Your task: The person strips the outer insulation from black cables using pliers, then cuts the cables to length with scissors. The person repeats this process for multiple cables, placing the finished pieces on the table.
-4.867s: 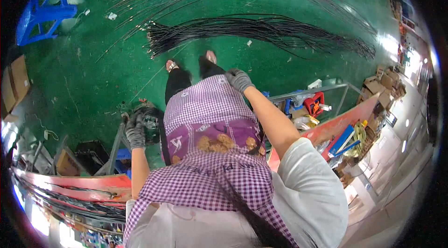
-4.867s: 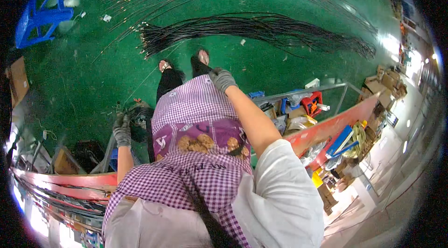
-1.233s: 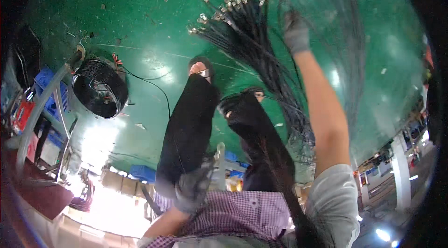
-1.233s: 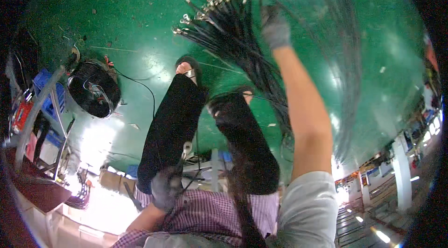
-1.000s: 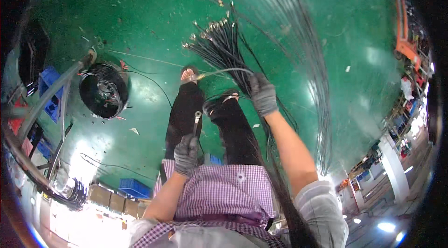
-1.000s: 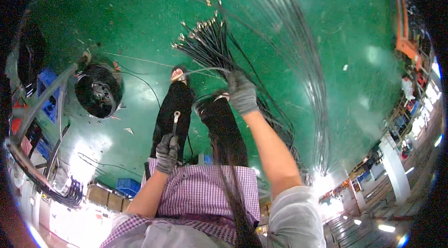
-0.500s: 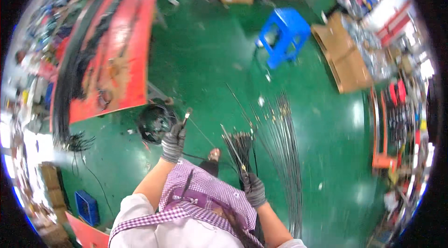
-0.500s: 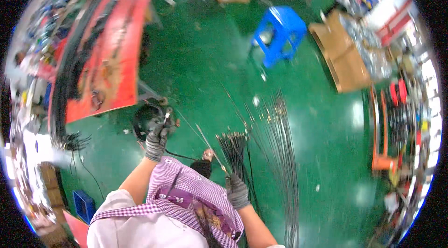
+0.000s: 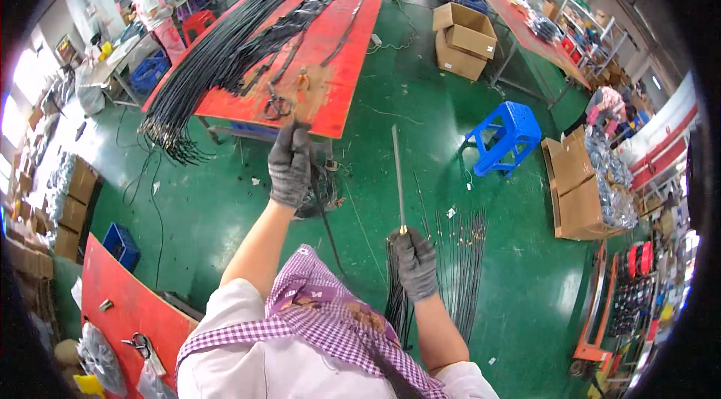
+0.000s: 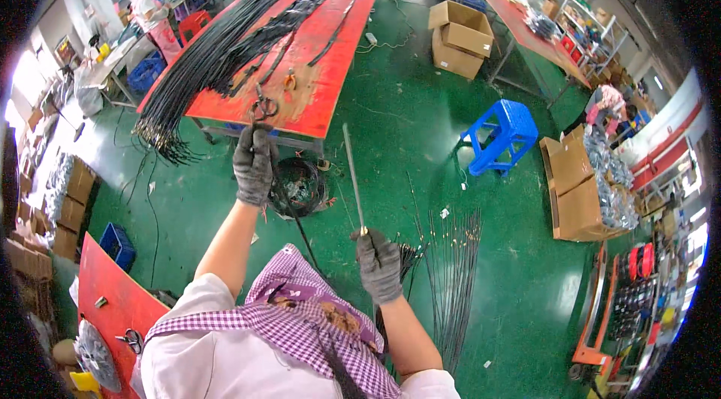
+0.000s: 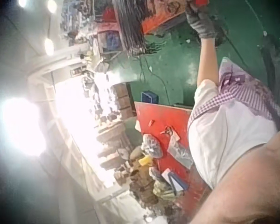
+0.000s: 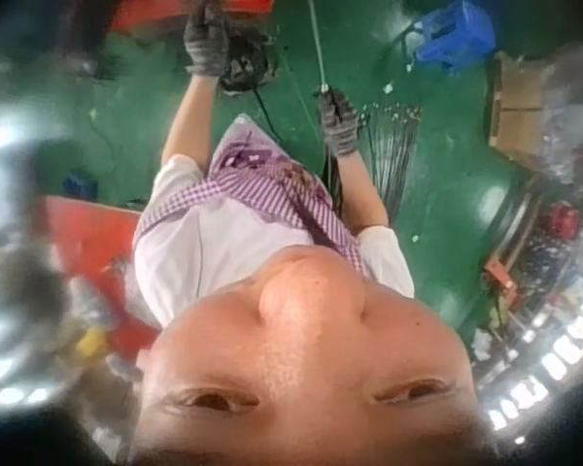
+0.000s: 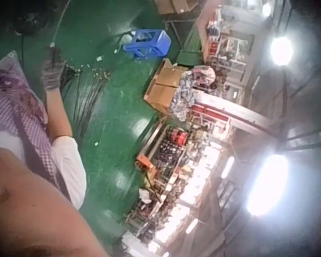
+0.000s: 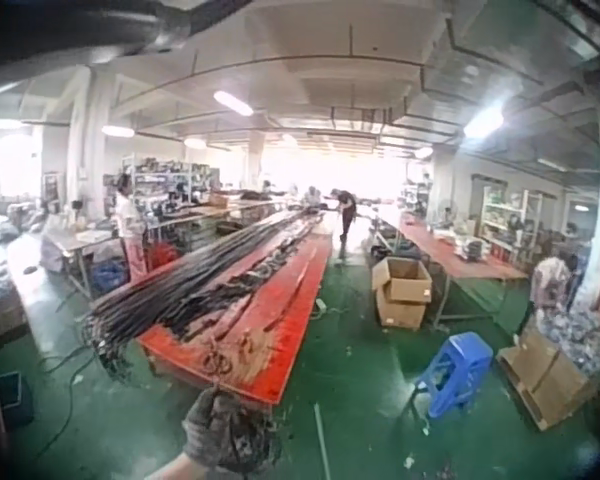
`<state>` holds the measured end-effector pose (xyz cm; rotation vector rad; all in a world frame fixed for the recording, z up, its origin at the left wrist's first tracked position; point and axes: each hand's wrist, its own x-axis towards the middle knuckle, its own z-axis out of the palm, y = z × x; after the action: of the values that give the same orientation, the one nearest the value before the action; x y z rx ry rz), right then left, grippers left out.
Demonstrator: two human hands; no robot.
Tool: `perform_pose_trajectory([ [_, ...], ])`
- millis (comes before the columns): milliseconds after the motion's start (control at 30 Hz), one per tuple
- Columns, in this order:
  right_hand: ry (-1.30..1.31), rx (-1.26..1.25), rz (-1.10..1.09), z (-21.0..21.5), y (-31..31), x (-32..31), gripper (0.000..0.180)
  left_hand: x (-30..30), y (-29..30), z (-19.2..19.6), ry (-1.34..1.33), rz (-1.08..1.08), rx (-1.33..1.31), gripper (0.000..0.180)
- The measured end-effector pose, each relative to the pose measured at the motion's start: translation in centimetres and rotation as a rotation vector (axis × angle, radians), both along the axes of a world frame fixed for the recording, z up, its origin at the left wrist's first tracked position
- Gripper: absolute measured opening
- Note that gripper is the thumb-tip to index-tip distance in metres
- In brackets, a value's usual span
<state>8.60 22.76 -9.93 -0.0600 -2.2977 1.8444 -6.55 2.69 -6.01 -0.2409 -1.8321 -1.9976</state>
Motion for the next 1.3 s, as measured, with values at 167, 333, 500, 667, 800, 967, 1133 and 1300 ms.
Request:
perform_pose_trajectory([
  [167,-0.04,-0.061,0.118,4.8,-5.8,-3.6,0.025,-2.6,-4.5,2.8,-0.029,-0.041,0.241,0.02],
  [333,-0.025,0.033,0.193,6.6,-15.0,-9.9,0.023,-6.8,-11.7,3.1,0.012,-0.179,0.243,0.024],
  [500,0.083,0.172,0.171,9.6,-23.4,-16.5,0.028,-12.1,-19.9,3.7,0.02,-0.127,0.254,0.026],
  [667,0.061,0.141,0.187,8.1,-28.4,-20.2,0.026,-16.0,-23.7,4.9,0.057,-0.115,0.226,0.03],
  [800,0.069,0.058,0.159,8.2,-30.4,-21.4,0.029,-18.0,-25.1,4.7,0.146,-0.102,0.143,0.029],
  [967,0.105,0.063,0.185,8.8,-31.7,-21.8,0.028,-18.1,-26.7,5.3,0.075,-0.144,0.133,0.029],
  [1133,0.119,0.028,0.227,8.2,-31.6,-21.8,0.026,-18.4,-26.5,5.0,0.141,-0.032,0.028,0.031],
  [1300,0.003,-0.032,0.29,9.3,-29.9,-21.6,0.022,-17.5,-25.4,5.4,0.131,-0.049,0.047,0.031],
])
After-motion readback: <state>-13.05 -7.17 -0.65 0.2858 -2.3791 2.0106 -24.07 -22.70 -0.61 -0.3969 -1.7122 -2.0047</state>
